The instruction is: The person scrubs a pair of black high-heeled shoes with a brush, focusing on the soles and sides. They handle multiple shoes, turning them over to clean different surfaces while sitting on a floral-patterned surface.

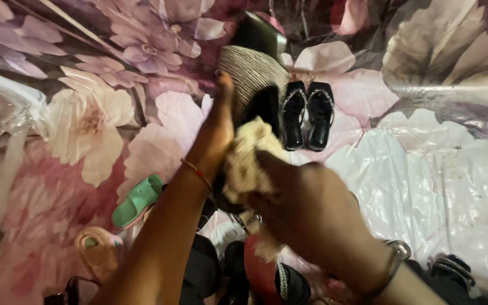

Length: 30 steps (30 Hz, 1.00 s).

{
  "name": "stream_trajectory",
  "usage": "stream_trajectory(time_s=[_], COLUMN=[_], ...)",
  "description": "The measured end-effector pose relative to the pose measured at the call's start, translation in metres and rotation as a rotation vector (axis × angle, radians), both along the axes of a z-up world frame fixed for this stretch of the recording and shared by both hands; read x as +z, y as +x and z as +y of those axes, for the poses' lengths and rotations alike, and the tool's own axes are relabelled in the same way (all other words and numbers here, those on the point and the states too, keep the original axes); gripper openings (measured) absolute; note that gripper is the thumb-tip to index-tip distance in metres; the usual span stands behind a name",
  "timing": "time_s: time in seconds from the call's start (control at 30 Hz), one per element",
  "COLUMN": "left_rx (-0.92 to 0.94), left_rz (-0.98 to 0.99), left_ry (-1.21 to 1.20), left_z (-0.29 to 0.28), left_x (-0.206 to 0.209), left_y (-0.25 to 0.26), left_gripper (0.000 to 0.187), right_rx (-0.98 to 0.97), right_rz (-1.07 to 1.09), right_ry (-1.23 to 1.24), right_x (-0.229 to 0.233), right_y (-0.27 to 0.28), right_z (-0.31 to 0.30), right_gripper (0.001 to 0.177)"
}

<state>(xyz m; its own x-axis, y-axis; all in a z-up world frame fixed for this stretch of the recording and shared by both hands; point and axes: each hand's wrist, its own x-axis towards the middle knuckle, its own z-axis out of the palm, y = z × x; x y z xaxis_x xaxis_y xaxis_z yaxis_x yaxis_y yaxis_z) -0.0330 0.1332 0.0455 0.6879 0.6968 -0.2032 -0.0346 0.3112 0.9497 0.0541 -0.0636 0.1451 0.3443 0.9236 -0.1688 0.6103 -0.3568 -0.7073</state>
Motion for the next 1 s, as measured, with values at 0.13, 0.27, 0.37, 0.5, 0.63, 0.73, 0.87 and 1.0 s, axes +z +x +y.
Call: stream_trajectory(time_s=[0.13,0.27,0.37,0.5,0.63,0.73,0.87,1.0], left_rx=[0.05,-0.019,-0.021,0.195,0.221,0.15,0.051,-0.027], left_rz=[0.085,0.18,0.19,0.017,-0.017,0.078,0.168,-0.218], left_ry=[0.105,0.298,0.599,0.548,-0.228,-0.375,0.478,0.777], left_z=[-0.007,-0.041,-0.029,0.018,-0.001,-0.045,-0.047,0.006], left_x=[0.008,0.001,-0.007,0.0,0.012,0.006,-0.024,-0.034], left_y=[0.012,0.03,0.031,0.013,0.011,0.031,0.05,0.011], left_gripper=[0.097,0.088,0.082,0.089,0.088,0.082,0.075,0.056], right_rx=[-0.142,-0.235,-0.268,0.002,-0.097,-0.291,-0.365,-0.141], right_rz=[0.006,0.205,0.065,0.005,0.202,0.202,0.129,0.214], right_ry=[-0.001,0.378,0.213,0.308,0.246,0.4,0.288,0.025], right_x=[-0.008,-0.009,-0.007,-0.017,-0.032,-0.033,-0.031,-0.011], right_y=[0.008,0.033,0.017,-0.03,-0.016,0.033,0.036,-0.003], right_z=[0.006,0.008,0.004,-0.012,-0.016,-0.001,0.001,-0.002], right_gripper=[0.056,0.028,0.027,0.054,0.052,0.024,0.026,0.038])
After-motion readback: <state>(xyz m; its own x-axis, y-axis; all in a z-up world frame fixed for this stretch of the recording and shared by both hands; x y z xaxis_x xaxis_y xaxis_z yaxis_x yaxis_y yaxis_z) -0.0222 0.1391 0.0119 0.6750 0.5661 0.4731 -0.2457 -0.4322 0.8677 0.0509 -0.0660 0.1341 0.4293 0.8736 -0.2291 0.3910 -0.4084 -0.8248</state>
